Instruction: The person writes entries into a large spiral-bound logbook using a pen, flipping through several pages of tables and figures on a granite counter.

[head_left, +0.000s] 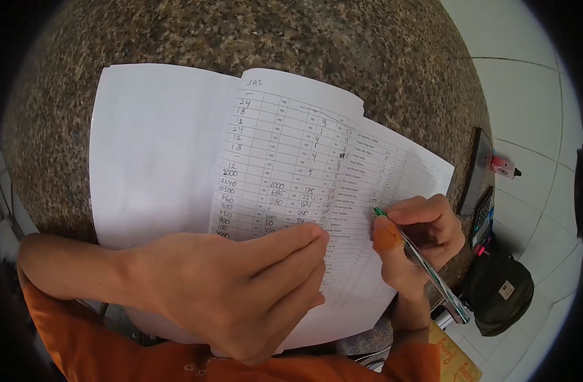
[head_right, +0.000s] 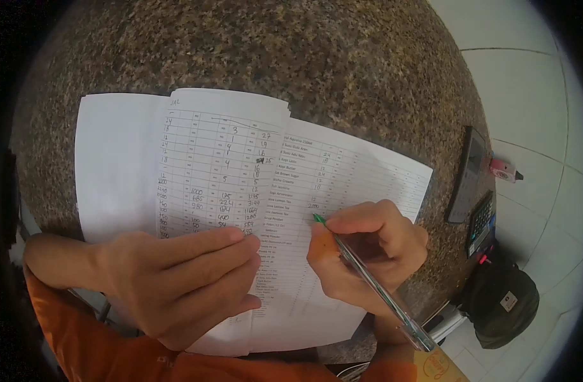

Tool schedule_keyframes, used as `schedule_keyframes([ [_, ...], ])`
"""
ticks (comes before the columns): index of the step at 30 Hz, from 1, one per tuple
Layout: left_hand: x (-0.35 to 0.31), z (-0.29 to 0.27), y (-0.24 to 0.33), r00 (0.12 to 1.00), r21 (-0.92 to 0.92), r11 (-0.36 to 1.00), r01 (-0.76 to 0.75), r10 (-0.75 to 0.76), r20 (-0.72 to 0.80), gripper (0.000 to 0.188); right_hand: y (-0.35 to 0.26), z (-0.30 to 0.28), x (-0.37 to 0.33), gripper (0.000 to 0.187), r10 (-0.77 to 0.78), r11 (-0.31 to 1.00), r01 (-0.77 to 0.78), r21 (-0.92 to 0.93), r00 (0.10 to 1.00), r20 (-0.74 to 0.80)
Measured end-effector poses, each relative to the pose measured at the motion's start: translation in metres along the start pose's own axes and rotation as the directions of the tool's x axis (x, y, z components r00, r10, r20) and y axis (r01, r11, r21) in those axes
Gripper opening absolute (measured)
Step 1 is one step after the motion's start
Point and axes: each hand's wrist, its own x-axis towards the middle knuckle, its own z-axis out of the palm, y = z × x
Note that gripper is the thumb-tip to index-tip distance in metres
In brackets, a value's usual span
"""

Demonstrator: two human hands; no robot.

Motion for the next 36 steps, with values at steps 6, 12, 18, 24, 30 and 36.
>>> schedule_keyframes([
  [6,0.004,-0.001,0.003,1.000,0.022,0.999,0.024,-0.025,0.006,0.026,-0.002,-0.010,0.000,0.022,-0.050,0.985,0.063,-0.160,0.995,0.086],
  [12,0.007,-0.005,0.001,0.997,0.026,0.999,0.022,-0.024,0.079,0.025,-0.008,-0.007,0.002,0.023,0.039,0.995,-0.028,-0.099,0.994,0.105],
  [18,0.006,-0.006,0.002,0.995,0.023,0.999,0.032,-0.034,0.094,0.026,-0.008,-0.006,0.002,0.023,-0.006,0.994,0.019,-0.107,0.992,0.123],
  [24,0.003,-0.005,0.002,0.995,0.016,0.999,0.042,-0.043,0.089,0.025,-0.009,-0.003,0.003,0.024,-0.004,0.993,0.016,-0.113,0.994,0.109],
  [30,0.006,-0.006,0.001,0.994,0.012,0.999,0.041,-0.042,0.101,0.025,-0.009,-0.007,0.004,0.024,-0.012,0.985,0.036,-0.169,0.990,0.138],
  [36,0.006,-0.006,0.001,0.994,0.005,0.999,0.046,-0.047,0.099,0.026,-0.008,-0.006,0.002,0.024,0.029,0.989,-0.013,-0.147,0.994,0.106],
])
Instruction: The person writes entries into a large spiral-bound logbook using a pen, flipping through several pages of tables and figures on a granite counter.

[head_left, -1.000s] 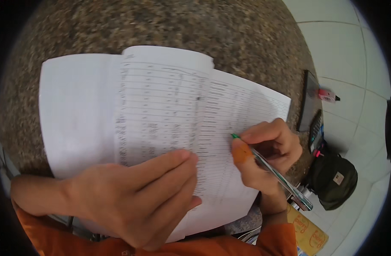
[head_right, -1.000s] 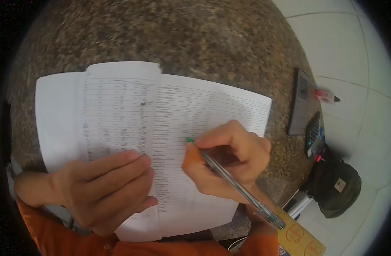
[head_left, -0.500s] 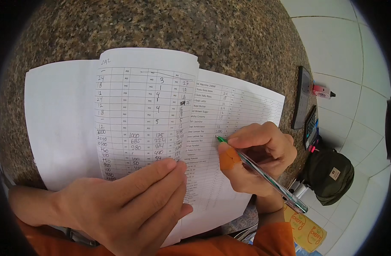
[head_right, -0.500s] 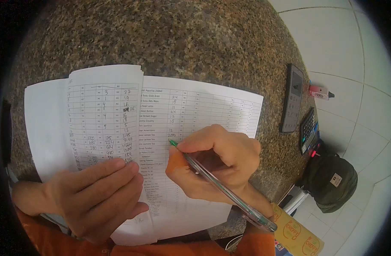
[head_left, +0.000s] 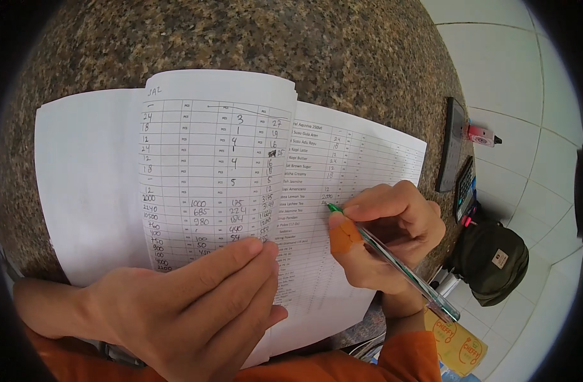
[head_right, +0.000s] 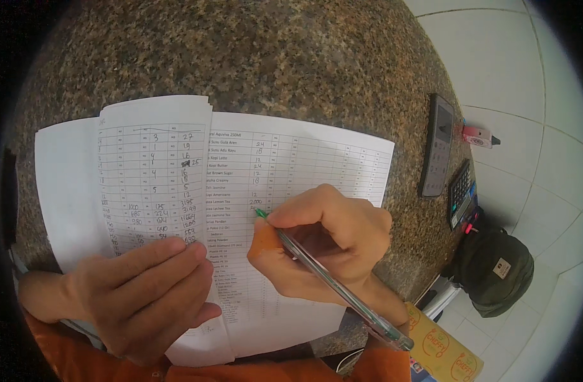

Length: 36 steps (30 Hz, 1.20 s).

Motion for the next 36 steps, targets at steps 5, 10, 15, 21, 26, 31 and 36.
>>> schedule_keyframes([
  [5,0.004,-0.003,0.000,1.000,0.016,1.000,-0.008,0.008,0.001,0.027,0.000,-0.001,0.001,0.024,-0.039,0.999,0.039,-0.002,0.999,0.007],
  [10,0.000,0.001,-0.001,1.000,-0.001,1.000,-0.008,0.008,-0.010,0.026,-0.001,-0.001,-0.001,0.024,-0.033,0.999,0.033,-0.035,0.999,0.000],
  [15,-0.001,0.000,-0.001,1.000,0.007,1.000,-0.012,0.012,0.005,0.027,-0.001,-0.001,0.001,0.024,-0.021,1.000,0.021,-0.009,1.000,0.008],
  [21,-0.001,0.001,-0.001,1.000,0.012,1.000,-0.017,0.017,0.013,0.027,0.000,0.000,-0.002,0.024,0.016,0.999,-0.016,-0.038,1.000,-0.006],
  [26,0.000,0.001,-0.001,1.000,-0.015,1.000,-0.010,0.010,0.000,0.027,0.000,-0.001,-0.002,0.024,-0.003,1.000,0.003,-0.010,1.000,-0.010],
  [31,0.000,0.002,-0.003,0.999,-0.009,1.000,-0.030,0.030,-0.017,0.026,0.001,-0.003,-0.002,0.024,0.005,0.999,-0.005,-0.034,1.000,-0.003],
  [36,-0.001,0.019,-0.009,0.997,-0.027,0.999,-0.025,0.023,-0.072,0.024,0.012,-0.002,-0.007,0.029,0.106,0.958,-0.080,0.276,0.991,-0.081],
])
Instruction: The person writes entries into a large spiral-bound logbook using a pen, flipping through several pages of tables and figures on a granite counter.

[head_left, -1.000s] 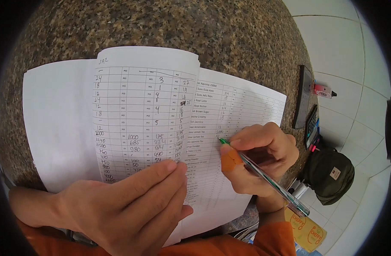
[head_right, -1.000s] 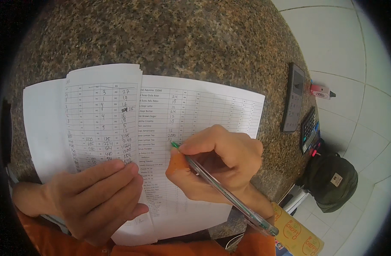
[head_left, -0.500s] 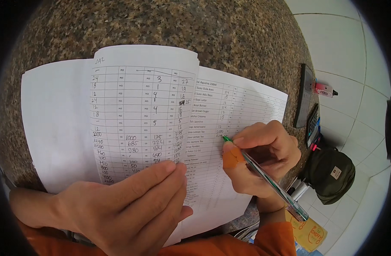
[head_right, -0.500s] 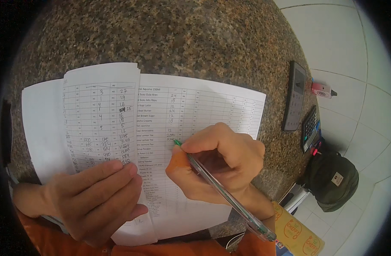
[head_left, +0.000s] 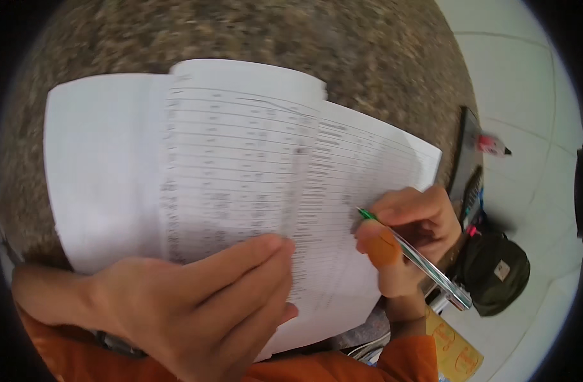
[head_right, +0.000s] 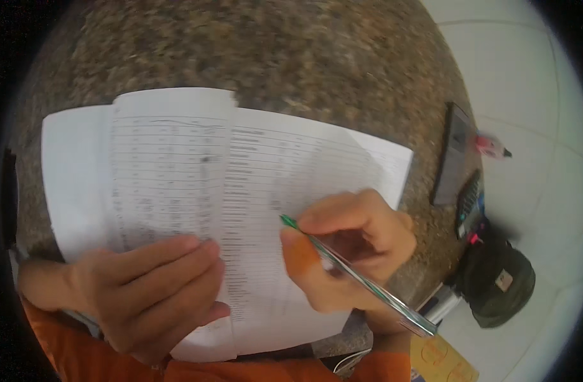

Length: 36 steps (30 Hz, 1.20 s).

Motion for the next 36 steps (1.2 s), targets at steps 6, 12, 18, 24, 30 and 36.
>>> schedule_keyframes([
  [6,-0.001,-0.015,0.005,0.999,0.077,0.996,-0.047,0.046,0.015,0.024,-0.007,0.005,-0.001,0.024,-0.002,0.999,0.002,-0.042,1.000,0.007],
  [12,-0.007,-0.020,0.007,0.997,0.099,0.992,-0.081,0.079,0.021,0.025,-0.006,0.010,0.000,0.025,-0.085,0.993,0.092,-0.078,0.993,0.084],
  [18,-0.004,-0.008,0.003,0.997,0.084,0.994,-0.069,0.071,-0.018,0.025,-0.006,0.006,-0.006,0.024,-0.003,0.993,-0.003,-0.121,0.999,-0.048],
  [24,-0.002,-0.017,0.012,0.998,0.052,0.998,0.038,-0.040,0.039,0.025,-0.008,0.005,0.007,0.024,-0.191,0.954,0.224,-0.201,0.966,0.172],
  [30,0.009,-0.020,0.007,0.996,0.061,0.998,-0.034,0.029,0.086,0.025,-0.009,0.002,0.006,0.026,-0.188,0.946,0.225,-0.234,0.967,0.169],
  [36,0.009,-0.024,0.006,0.994,0.094,0.994,-0.047,0.037,0.106,0.027,-0.008,0.004,0.009,0.025,-0.221,0.940,0.260,-0.219,0.957,0.186],
])
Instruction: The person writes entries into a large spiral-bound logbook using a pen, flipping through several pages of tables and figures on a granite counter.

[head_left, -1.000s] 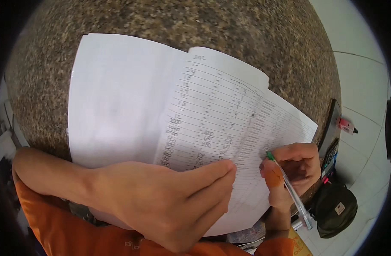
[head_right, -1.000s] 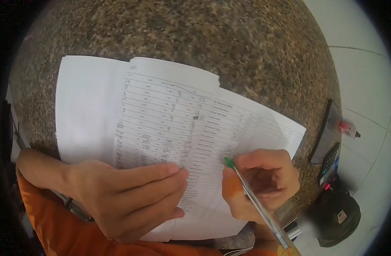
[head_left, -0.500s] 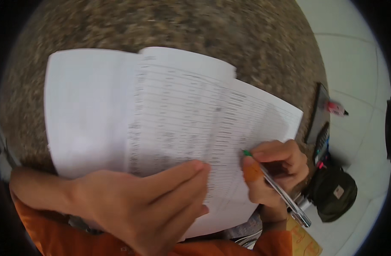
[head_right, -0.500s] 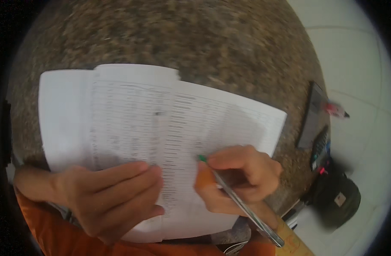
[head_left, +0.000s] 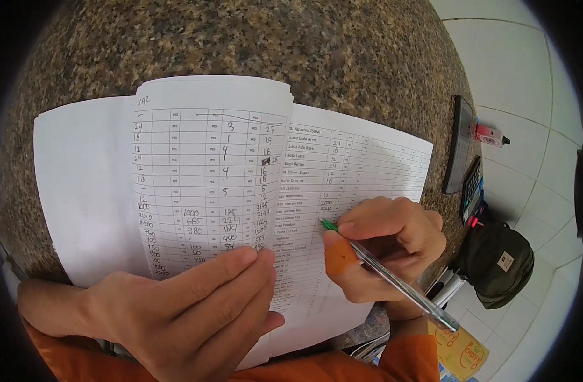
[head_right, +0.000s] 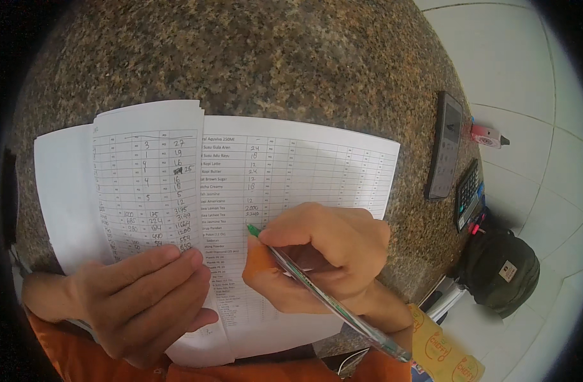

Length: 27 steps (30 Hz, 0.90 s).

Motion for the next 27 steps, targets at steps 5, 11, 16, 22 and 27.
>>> schedule_keyframes([
  [5,-0.0064,0.0033,0.0050,0.999,-0.050,0.997,0.051,-0.052,-0.010,0.027,-0.0022,0.0013,-0.0007,0.025,0.021,1.000,-0.021,-0.023,1.000,-0.023],
  [11,-0.0077,0.0054,0.0055,0.997,-0.075,0.994,0.078,-0.080,-0.015,0.027,0.0002,-0.0006,-0.0012,0.026,0.006,1.000,-0.007,-0.028,1.000,-0.008],
  [16,-0.0010,0.0023,-0.0005,1.000,-0.015,1.000,-0.004,0.004,-0.012,0.026,-0.0009,-0.0015,-0.0024,0.027,0.017,0.998,-0.018,-0.053,1.000,-0.015],
  [22,-0.0008,0.0033,-0.0002,1.000,-0.018,1.000,0.008,-0.008,-0.024,0.026,-0.0009,-0.0020,-0.0010,0.026,0.010,0.999,-0.010,-0.031,1.000,0.000],
  [27,-0.0053,0.0068,0.0036,0.998,-0.065,0.996,0.057,-0.059,-0.023,0.026,0.0031,-0.0012,-0.0023,0.026,0.012,1.000,-0.012,-0.027,1.000,-0.002],
])
